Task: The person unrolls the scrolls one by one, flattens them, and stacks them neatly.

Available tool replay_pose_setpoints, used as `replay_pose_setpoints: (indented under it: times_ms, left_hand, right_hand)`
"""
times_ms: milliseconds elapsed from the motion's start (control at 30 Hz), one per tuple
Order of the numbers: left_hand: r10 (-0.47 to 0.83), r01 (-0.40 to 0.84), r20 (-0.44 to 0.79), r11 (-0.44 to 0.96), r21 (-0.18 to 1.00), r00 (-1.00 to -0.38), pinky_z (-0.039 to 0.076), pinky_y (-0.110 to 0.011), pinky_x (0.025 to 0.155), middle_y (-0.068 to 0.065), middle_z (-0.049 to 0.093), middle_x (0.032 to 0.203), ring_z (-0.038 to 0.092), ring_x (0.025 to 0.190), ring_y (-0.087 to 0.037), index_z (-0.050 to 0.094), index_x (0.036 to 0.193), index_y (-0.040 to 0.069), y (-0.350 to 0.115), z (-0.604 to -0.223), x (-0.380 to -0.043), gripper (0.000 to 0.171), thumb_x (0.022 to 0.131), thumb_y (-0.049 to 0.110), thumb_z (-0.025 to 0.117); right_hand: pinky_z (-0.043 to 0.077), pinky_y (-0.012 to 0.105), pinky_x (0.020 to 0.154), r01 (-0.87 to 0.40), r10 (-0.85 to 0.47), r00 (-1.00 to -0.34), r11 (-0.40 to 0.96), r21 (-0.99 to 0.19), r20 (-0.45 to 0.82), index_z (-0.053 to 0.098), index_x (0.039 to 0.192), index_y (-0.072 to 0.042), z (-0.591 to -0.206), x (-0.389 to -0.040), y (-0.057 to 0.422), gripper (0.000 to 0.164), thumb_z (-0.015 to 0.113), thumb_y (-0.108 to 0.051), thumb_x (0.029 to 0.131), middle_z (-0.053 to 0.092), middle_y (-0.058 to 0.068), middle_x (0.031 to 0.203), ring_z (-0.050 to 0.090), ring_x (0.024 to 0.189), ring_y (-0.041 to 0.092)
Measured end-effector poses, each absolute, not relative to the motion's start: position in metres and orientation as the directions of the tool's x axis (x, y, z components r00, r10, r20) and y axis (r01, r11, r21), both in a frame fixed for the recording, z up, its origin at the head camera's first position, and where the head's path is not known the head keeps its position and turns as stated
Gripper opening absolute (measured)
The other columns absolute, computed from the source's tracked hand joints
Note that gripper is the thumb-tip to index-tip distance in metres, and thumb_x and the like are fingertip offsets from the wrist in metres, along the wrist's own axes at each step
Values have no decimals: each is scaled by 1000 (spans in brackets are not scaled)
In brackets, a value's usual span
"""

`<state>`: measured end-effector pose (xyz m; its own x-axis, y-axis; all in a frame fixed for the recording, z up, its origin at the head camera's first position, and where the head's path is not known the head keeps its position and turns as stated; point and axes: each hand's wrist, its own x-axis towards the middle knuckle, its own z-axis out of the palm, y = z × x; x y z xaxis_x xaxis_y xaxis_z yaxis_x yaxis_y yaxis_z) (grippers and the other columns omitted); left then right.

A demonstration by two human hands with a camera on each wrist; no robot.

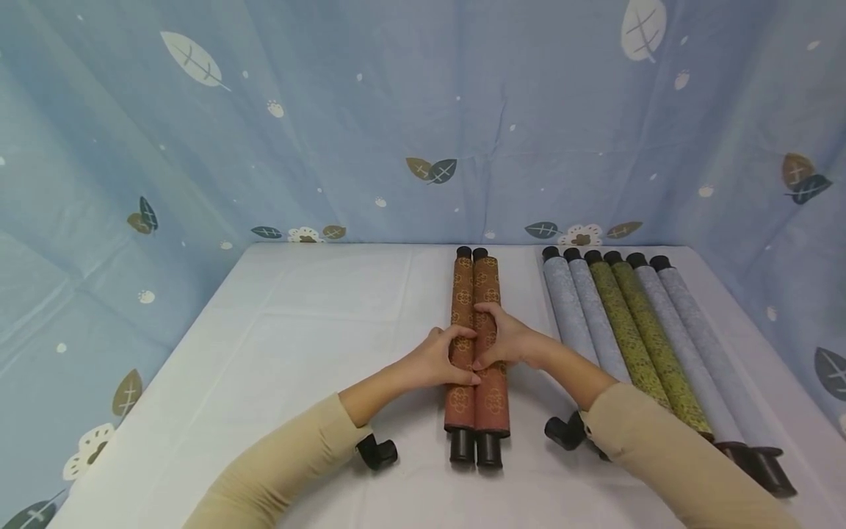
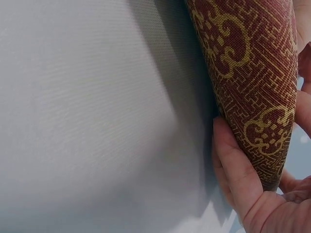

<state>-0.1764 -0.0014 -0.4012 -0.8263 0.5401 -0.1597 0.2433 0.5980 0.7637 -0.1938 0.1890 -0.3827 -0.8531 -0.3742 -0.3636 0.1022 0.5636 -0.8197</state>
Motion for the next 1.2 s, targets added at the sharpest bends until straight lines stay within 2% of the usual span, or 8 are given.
replay_pose_setpoints:
  times_ms: [133, 400, 600, 867, 1200]
  left_hand:
    - [536, 245, -159, 605, 758, -829, 45, -29, 73, -19, 44, 120, 47, 93, -17, 46, 135, 20, -6, -400, -179, 74, 72, 38, 81]
    - [530, 242, -170, 619, 747, -831, 46, -33, 76, -20, 43, 121, 48, 95, -19, 46, 135, 21, -14, -399, -182, 74, 72, 39, 81]
    - [520, 230, -177, 624, 746, -836, 45, -34, 76, -20, 43, 120, 47, 95, -20, 47, 134, 21, -23, -398, -183, 74, 72, 38, 81]
    - [508, 212, -192, 632, 745, -839, 45, -39, 80, -21, 43, 123, 48, 100, -22, 46, 135, 20, -37, -398, -185, 75, 71, 38, 81]
    - [497, 186, -213, 636, 749, -841, 44, -44, 84, -23, 41, 128, 48, 107, -28, 45, 136, 21, -52, -399, -186, 74, 73, 38, 80]
  right_hand:
    - [42, 52, 88, 68, -385, -857, 573, -817, -342, 15, 148, -9, -384, -197, 185, 106, 83, -8, 68, 12, 30, 150, 20, 133, 50]
    - [48, 44, 78, 103, -386, -849, 549, -830, -360, 15, 149, -11, -384, -200, 176, 104, 82, -7, 69, 13, 30, 149, 29, 128, 48]
    - [50, 45, 76, 118, -397, -843, 520, -846, -362, 14, 149, -12, -385, -201, 166, 105, 81, -6, 69, 13, 30, 148, 31, 127, 48]
    - [47, 45, 81, 94, -403, -849, 521, -848, -342, 16, 148, -13, -389, -205, 153, 104, 82, -8, 68, 17, 27, 148, 31, 128, 45]
    - [51, 51, 75, 141, -406, -835, 495, -857, -371, 15, 149, -15, -392, -209, 140, 103, 80, -6, 69, 10, 25, 152, 31, 129, 49]
